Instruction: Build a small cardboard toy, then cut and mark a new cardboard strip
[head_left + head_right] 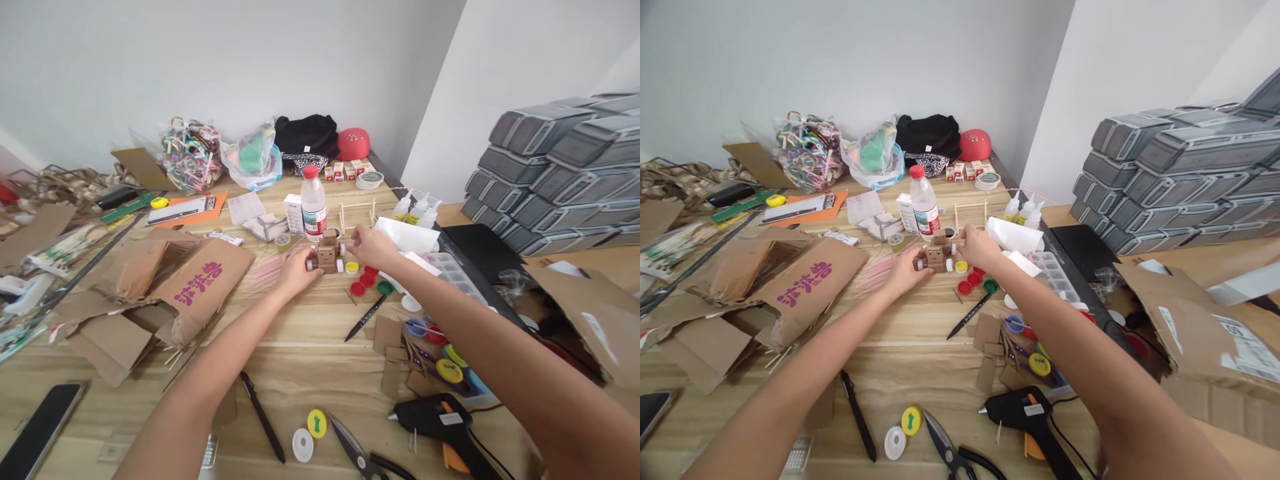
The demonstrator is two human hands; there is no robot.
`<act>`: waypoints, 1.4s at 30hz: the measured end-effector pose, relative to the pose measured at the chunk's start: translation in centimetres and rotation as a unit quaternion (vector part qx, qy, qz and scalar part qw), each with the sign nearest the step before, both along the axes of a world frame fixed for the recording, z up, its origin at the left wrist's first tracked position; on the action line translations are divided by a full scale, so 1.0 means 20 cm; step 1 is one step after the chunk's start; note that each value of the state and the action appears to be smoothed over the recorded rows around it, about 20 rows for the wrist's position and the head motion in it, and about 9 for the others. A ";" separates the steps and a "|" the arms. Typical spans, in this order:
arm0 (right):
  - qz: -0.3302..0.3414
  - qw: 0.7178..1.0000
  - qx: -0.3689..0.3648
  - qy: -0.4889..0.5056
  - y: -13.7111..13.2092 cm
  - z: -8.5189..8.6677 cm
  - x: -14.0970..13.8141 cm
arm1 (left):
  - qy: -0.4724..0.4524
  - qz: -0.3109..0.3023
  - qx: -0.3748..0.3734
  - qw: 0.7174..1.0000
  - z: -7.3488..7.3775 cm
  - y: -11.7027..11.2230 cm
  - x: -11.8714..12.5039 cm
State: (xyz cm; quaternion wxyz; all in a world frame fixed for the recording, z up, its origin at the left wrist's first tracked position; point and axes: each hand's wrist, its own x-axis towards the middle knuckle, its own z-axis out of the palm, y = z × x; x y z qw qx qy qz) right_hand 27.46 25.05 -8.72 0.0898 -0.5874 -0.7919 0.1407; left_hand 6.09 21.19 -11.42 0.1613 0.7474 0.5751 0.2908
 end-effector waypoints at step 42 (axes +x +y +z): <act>0.171 0.956 0.240 -0.009 -0.15 0.04 -0.08 | 0.018 0.014 -0.006 1.000 -0.01 -0.11 -0.07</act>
